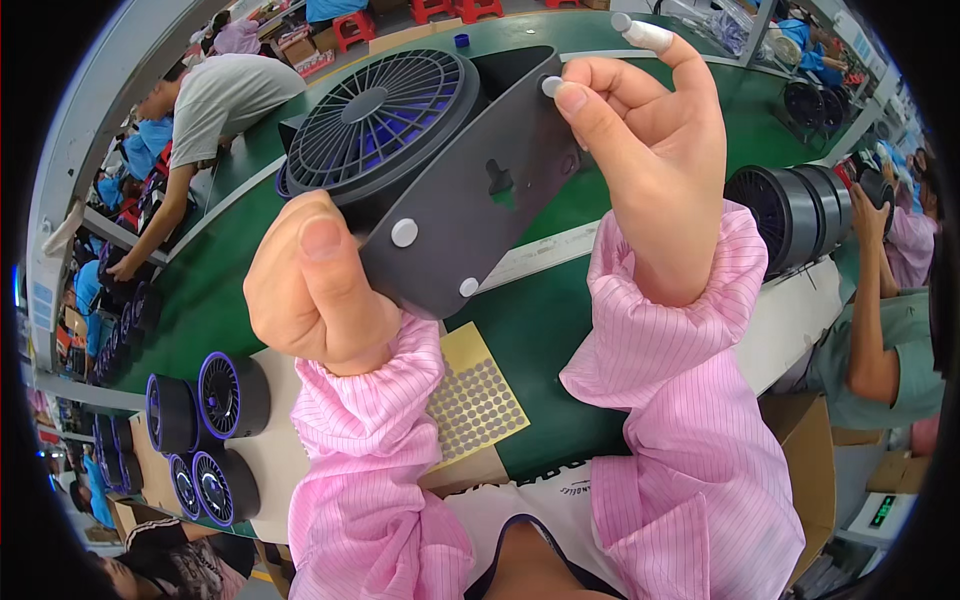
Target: Assembling plastic electronic housings by applying small white adhesive pads from a sheet.
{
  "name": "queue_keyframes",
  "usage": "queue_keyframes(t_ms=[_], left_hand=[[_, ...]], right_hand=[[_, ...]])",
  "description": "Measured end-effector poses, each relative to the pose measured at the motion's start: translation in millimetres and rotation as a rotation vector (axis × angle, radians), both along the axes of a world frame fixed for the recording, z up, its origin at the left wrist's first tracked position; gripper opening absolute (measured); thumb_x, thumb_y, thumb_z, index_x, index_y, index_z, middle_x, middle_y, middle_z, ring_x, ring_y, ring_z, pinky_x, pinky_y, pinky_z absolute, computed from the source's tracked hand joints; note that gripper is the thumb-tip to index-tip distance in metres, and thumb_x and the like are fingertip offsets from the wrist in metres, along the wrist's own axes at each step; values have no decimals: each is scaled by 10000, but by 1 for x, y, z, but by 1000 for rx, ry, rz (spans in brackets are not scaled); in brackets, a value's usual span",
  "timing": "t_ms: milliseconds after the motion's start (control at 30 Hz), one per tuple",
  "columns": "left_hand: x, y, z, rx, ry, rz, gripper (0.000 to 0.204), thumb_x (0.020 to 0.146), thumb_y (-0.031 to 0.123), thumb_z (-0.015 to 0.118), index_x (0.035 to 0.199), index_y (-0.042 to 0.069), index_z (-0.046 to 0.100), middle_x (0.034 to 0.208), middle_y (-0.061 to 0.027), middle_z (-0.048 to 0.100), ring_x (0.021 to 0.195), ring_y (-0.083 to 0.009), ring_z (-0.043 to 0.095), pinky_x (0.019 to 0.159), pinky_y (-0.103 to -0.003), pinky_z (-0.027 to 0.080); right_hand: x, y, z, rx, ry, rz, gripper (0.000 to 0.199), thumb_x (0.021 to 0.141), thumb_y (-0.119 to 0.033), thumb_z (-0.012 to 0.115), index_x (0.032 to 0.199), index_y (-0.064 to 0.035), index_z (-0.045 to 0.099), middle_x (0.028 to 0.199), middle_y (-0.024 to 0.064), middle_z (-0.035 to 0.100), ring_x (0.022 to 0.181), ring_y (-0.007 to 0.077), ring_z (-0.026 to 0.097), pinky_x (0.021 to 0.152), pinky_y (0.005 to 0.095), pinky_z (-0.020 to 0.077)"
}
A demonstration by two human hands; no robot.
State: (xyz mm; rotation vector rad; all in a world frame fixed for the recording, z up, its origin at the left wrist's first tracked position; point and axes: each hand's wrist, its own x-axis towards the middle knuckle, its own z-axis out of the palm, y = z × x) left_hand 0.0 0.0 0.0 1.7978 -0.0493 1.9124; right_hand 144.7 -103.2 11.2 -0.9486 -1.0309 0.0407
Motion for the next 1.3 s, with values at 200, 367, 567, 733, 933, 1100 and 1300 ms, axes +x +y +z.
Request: queue_keyframes(t_ms=[200, 367, 567, 733, 933, 1100, 1300], left_hand=[[-2, -5, -3, 12, 1, -14, 372, 828, 84, 481, 498, -15, 340, 466, -31, 291, 436, -130, 254, 424, -280, 180], [2, 4, -4, 73, -90, 80, 340, 816, 69, 485, 518, -31, 354, 472, -49, 301, 444, -130, 277, 420, -280, 183], [-26, 29, -3, -228, -47, -109, 436, 876, 265, 421, 671, -95, 556, 628, -147, 588, 506, -183, 558, 479, -266, 463], [-24, 23, 4, -346, -199, 97, 463, 874, 295, 412, 695, -99, 576, 616, -151, 592, 498, -187, 561, 466, -266, 457], [-26, 25, 1, -305, -126, 35, 474, 862, 317, 434, 704, -104, 584, 618, -151, 594, 497, -189, 560, 463, -263, 451], [-27, 26, 0, -267, -109, 109, 463, 869, 299, 432, 705, -108, 581, 618, -150, 591, 499, -182, 555, 468, -260, 448], [-26, 26, 0, -228, -97, 96, 458, 879, 284, 427, 712, -114, 580, 615, -142, 588, 504, -171, 550, 470, -257, 445]], right_hand=[[-2, -3, 4, 6, 42, 66, 466, 760, 71, 606, 1120, 77, 311, 874, 146, 586, 803, 146, 568, 706, 237, 475], [-4, 11, 1, 19, -91, -364, 507, 722, 75, 651, 1100, 42, 314, 896, 130, 545, 804, 141, 551, 675, 203, 471], [-1, 0, -1, 7, 47, 124, 160, 765, 44, 615, 904, 43, 535, 1024, 74, 504, 921, 124, 510, 809, 242, 421], [-8, 4, -5, -122, -49, 253, 54, 809, 29, 555, 862, 34, 551, 1125, 88, 446, 994, 139, 472, 845, 262, 391], [-8, 3, -4, -152, -60, 240, 49, 815, 17, 548, 860, 37, 553, 1132, 92, 435, 954, 127, 472, 837, 259, 386], [-7, 5, -5, -176, -75, 242, 48, 812, 14, 553, 854, 37, 552, 1138, 93, 429, 943, 121, 470, 828, 255, 385], [-7, 11, -10, -141, -112, 155, 50, 805, 44, 539, 854, 48, 546, 1127, 87, 428, 909, 116, 495, 801, 237, 405]])
